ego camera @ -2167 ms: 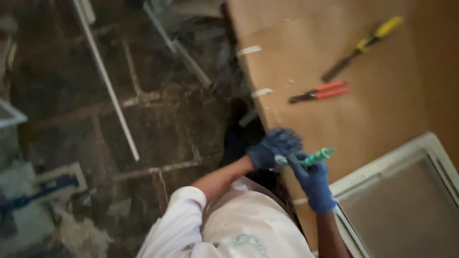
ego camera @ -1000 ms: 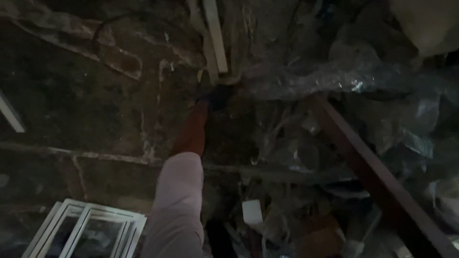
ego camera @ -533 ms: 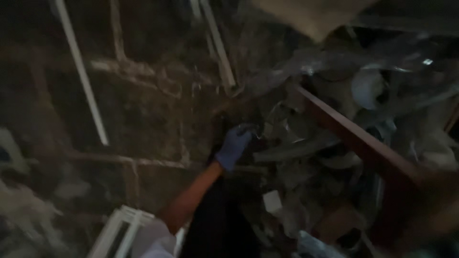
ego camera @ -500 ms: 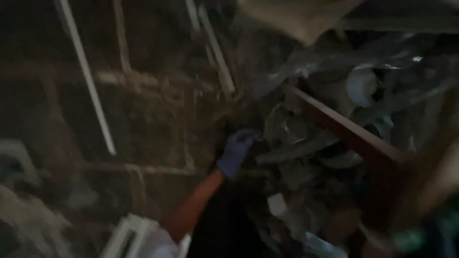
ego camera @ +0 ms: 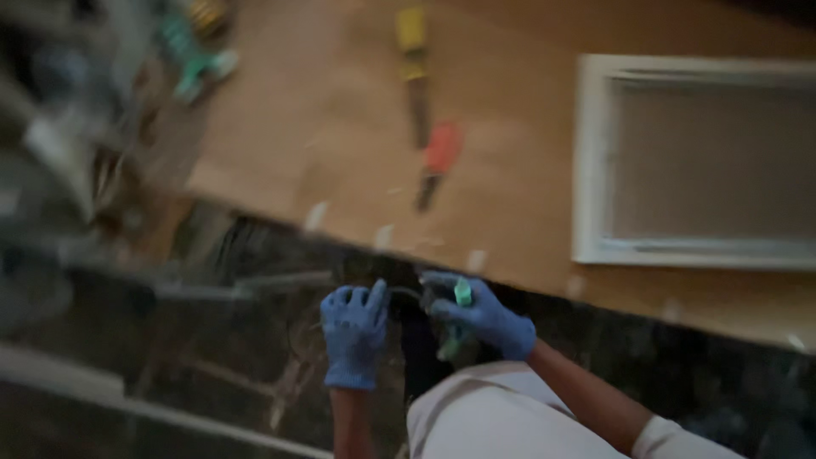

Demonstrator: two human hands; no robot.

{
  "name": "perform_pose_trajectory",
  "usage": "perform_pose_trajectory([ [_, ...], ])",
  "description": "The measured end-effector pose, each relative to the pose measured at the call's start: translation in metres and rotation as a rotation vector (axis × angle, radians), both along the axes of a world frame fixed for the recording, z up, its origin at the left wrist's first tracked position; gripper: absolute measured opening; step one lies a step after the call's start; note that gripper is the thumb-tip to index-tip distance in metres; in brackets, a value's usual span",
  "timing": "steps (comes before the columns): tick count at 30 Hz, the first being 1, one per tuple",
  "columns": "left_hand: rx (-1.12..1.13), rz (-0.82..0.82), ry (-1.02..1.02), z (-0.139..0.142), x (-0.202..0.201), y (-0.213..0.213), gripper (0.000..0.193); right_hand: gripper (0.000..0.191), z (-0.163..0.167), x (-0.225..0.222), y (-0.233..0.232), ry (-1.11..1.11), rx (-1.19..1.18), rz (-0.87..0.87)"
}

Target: The person prepares a rubber spline by stretching and bending it by hand, then presses the spline into the groove of a window screen frame using a green spline roller tool. They then use a utility knife to trim excess spline along the frame edge and adjust the screen mesh in the frame.

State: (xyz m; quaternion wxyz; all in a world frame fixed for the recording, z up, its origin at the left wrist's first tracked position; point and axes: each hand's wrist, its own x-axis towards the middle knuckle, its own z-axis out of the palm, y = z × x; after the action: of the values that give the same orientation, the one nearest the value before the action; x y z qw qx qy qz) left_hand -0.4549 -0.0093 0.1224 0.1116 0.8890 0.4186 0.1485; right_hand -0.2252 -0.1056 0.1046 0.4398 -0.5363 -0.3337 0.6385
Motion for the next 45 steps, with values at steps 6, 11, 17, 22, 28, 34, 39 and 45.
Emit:
perform_pose_trajectory([
  [6, 0.164, -0.444, 0.013, 0.037, 0.202, -0.089, 0.034, 0.042, 0.016, 0.15, -0.158, -0.359, 0.189, -0.235],
  [11, 0.266, -0.743, -0.081, 0.047, 0.27, -0.051, 0.031, 0.05, 0.035, 0.163, -0.136, -0.584, 0.135, -0.672],
  [17, 0.312, -0.96, -0.109, 0.04, 0.354, -0.015, 0.024, 0.026, 0.028, 0.219, -0.103, -0.787, 0.227, -0.611],
  [22, 0.367, -0.978, -0.139, 0.01, 0.417, 0.044, 0.03, 0.027, 0.012, 0.249, -0.064, -0.939, -0.008, -0.76],
  [28, 0.371, -0.914, -0.289, -0.047, 0.501, 0.119, 0.025, 0.047, -0.026, 0.302, 0.005, -1.118, -0.293, -0.803],
  [34, 0.233, -0.982, -0.146, -0.08, 0.55, 0.153, 0.008, 0.048, -0.06, 0.326, 0.034, -1.089, -0.38, -0.803],
  [39, -0.013, -0.936, -0.183, -0.086, 0.561, 0.155, 0.006, 0.046, -0.055, 0.329, 0.041, -1.057, -0.495, -0.771],
  [45, -0.233, -0.774, -0.195, -0.093, 0.567, 0.156, 0.042, 0.045, -0.052, 0.339, 0.047, -1.054, -0.508, -0.696],
])
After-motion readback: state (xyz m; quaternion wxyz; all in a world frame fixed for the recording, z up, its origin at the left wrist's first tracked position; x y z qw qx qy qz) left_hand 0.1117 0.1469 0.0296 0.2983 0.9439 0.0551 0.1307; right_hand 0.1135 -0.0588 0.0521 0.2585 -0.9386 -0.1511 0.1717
